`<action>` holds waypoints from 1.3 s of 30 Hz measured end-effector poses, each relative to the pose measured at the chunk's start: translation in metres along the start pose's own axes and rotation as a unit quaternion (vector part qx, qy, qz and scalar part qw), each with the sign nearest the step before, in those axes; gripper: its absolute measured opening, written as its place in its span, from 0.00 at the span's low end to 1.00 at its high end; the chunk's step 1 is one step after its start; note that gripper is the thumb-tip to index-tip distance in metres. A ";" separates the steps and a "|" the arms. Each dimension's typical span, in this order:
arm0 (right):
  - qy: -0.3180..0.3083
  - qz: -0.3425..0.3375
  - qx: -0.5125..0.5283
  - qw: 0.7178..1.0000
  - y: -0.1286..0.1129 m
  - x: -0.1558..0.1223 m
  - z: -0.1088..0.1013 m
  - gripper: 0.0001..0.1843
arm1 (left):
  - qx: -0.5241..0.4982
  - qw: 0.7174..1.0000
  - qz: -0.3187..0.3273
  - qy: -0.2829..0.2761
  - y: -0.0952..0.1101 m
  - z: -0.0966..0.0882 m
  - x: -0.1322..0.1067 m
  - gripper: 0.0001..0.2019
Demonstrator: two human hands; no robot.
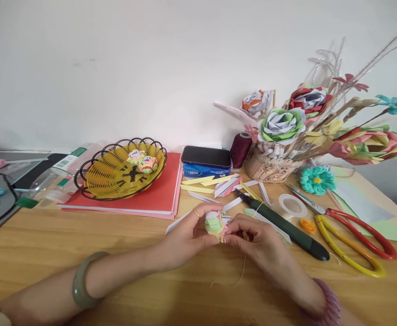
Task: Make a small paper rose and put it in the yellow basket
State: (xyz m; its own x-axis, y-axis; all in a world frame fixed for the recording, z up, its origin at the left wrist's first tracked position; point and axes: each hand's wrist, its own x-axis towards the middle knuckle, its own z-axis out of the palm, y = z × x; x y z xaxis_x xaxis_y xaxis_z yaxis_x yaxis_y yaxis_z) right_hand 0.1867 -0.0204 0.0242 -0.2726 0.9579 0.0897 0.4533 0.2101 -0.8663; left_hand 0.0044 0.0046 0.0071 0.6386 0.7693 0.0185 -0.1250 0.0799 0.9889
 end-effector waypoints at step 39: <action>0.133 -0.057 -0.051 0.988 -0.015 -0.005 -0.010 0.04 | -0.229 0.971 -0.056 0.029 0.005 -0.005 0.004 0.19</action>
State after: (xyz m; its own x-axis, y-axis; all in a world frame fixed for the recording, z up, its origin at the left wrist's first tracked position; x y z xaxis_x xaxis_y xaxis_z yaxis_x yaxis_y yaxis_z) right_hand 0.1901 -0.0265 0.0413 -0.0997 0.9415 0.3218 0.5199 0.3250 -0.7900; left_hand 0.0029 0.0110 0.0112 0.6257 0.7728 -0.1065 -0.3900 0.4281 0.8152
